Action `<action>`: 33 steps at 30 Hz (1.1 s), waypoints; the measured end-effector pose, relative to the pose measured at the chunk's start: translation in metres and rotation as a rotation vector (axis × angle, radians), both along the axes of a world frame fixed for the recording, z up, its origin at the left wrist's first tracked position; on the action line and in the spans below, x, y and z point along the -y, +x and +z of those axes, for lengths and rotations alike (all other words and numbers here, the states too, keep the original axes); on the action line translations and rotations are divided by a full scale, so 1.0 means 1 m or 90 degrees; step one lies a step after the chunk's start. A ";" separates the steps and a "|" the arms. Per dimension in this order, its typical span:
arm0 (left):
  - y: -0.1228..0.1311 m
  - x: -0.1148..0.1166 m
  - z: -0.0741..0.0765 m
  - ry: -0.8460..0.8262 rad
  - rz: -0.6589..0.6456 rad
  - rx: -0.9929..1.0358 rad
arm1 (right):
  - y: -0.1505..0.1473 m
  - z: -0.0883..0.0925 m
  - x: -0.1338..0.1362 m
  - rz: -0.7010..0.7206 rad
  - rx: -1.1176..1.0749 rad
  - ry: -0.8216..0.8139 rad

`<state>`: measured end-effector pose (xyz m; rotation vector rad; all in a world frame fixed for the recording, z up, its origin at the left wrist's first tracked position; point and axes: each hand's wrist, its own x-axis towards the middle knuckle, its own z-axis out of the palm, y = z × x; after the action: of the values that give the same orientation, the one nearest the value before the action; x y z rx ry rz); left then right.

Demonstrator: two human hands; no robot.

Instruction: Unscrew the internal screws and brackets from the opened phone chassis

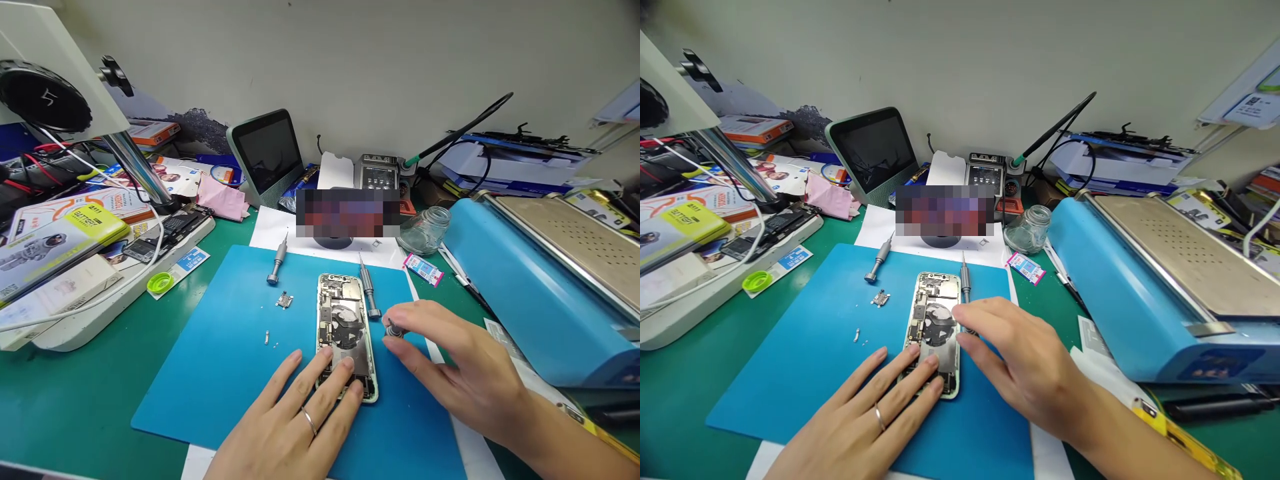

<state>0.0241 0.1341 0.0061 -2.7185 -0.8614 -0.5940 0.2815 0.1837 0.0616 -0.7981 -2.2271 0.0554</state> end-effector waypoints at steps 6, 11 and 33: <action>-0.004 -0.004 -0.001 0.042 -0.023 -0.037 | 0.003 -0.004 0.002 0.017 -0.033 -0.002; -0.004 -0.004 -0.002 0.051 -0.027 -0.039 | 0.004 -0.005 0.002 0.027 -0.023 0.008; -0.005 0.002 0.005 -0.012 -0.041 -0.014 | 0.003 -0.003 0.002 0.032 -0.052 -0.025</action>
<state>0.0190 0.1322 0.0110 -2.7737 -0.7820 -0.5695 0.2846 0.1820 0.0585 -0.7479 -2.1741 0.1531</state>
